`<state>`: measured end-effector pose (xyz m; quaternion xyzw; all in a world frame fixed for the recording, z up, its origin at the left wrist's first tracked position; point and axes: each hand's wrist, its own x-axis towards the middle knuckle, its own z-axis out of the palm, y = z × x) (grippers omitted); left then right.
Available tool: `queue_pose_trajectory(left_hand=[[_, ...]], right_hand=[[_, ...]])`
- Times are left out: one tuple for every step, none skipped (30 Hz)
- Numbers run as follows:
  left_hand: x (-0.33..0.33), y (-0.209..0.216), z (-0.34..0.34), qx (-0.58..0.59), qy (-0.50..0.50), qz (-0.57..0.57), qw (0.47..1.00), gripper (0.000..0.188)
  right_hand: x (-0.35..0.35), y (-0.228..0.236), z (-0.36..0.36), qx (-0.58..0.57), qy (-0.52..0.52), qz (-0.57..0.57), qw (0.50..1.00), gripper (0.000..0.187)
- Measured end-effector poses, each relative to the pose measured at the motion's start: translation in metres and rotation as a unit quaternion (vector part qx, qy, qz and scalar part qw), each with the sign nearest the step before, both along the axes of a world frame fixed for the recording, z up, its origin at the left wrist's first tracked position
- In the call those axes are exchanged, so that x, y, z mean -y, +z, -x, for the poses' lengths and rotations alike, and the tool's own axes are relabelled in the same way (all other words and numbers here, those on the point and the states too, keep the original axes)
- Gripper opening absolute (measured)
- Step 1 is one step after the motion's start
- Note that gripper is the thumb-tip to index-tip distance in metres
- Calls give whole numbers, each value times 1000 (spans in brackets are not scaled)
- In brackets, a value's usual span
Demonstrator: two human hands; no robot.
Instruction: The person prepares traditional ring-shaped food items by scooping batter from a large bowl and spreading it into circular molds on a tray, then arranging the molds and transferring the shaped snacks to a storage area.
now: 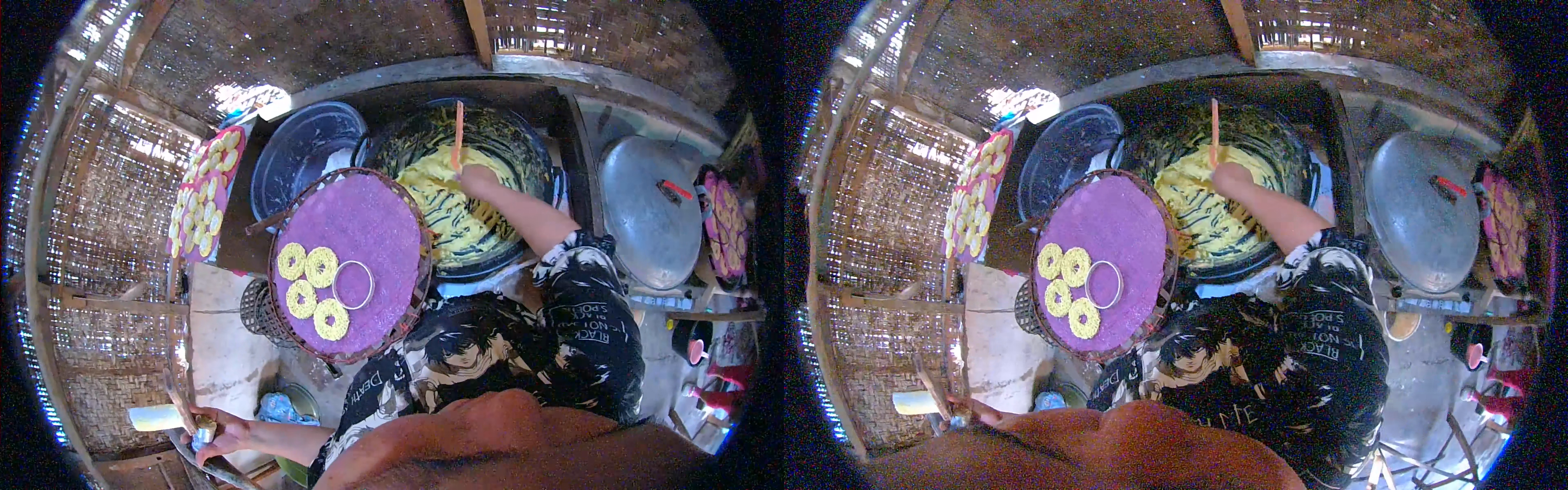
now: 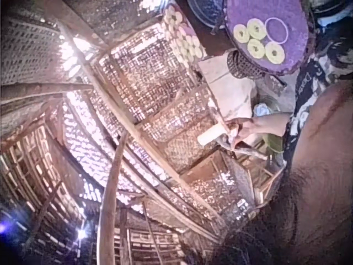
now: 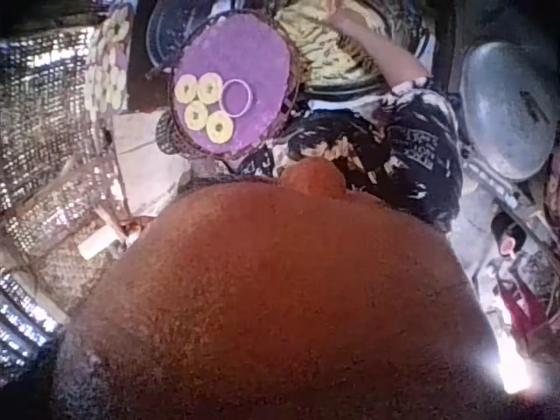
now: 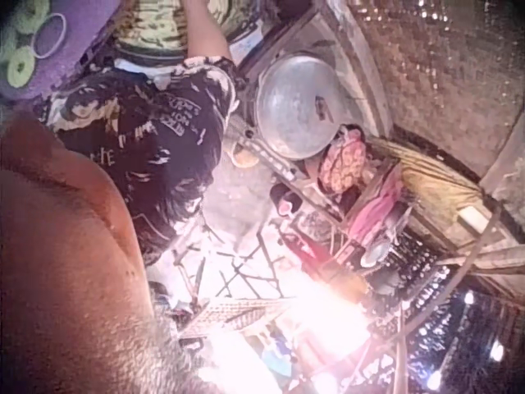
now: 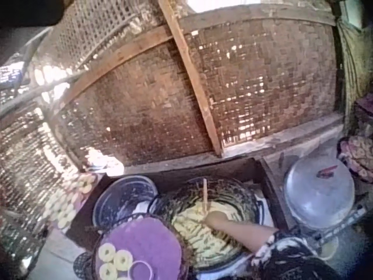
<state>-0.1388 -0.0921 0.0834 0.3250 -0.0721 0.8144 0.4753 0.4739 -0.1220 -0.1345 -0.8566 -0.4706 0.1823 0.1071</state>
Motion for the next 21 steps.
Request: queue_pose_trajectory(left_hand=[[2,-4,8,-14,17,-31,999,46],[6,-6,10,-18,29,-33,999,46],[8,-7,12,-19,33,-35,999,46],[10,-7,13,-17,37,-33,999,46],[14,-7,12,-21,43,-35,998,46],[17,-6,11,-22,47,-35,998,46],[19,-5,9,-24,51,-37,998,46],[22,-4,6,-26,53,-39,998,46],[23,-4,2,-28,55,-40,997,46],[25,-2,-1,-31,57,-42,997,46],[26,-2,-6,-35,58,-45,997,46],[26,0,-12,-37,56,-46,997,46],[29,0,-17,-41,54,-48,997,46],[30,3,-19,-42,50,-48,997,46],[32,4,-23,-46,49,-49,997,46],[34,7,-27,-50,48,-51,996,46],[36,11,-33,-55,43,-57,996,46],[37,14,-38,-59,38,-58,996,46],[39,15,-45,-65,37,-59,995,46],[41,19,-53,-67,30,-61,995,46],[41,21,-62,-72,26,-65,995,46]], right_hand=[[-5,-9,2,4,-6,18,1000,35],[-8,-16,4,4,-5,15,1000,35],[-12,-22,6,3,-12,27,1000,35],[-16,-28,8,2,-20,40,999,35],[-19,-35,8,-27,-46,29,998,38],[-21,-41,9,-27,-46,27,998,38],[-22,-48,10,-57,-57,12,997,39],[-23,-52,11,-86,-66,-3,994,41],[-23,-57,12,-91,-64,-16,994,46],[-26,-66,13,-90,-64,-18,994,46],[-30,-73,15,-108,-75,-8,991,48],[-31,-80,16,-126,-86,1,988,51],[-26,-77,21,-131,-87,-50,986,56],[-26,-79,22,-131,-86,-52,986,56],[-27,-81,23,-152,-102,-46,982,57],[-31,-85,24,-176,-116,-42,977,58],[-33,-88,24,-165,-107,-59,979,60],[-35,-91,23,-167,-107,-63,978,60],[-36,-91,22,-169,-97,-51,979,61],[-38,-92,20,-171,-87,-40,981,61],[-39,-91,17,-167,-69,-35,983,62]])
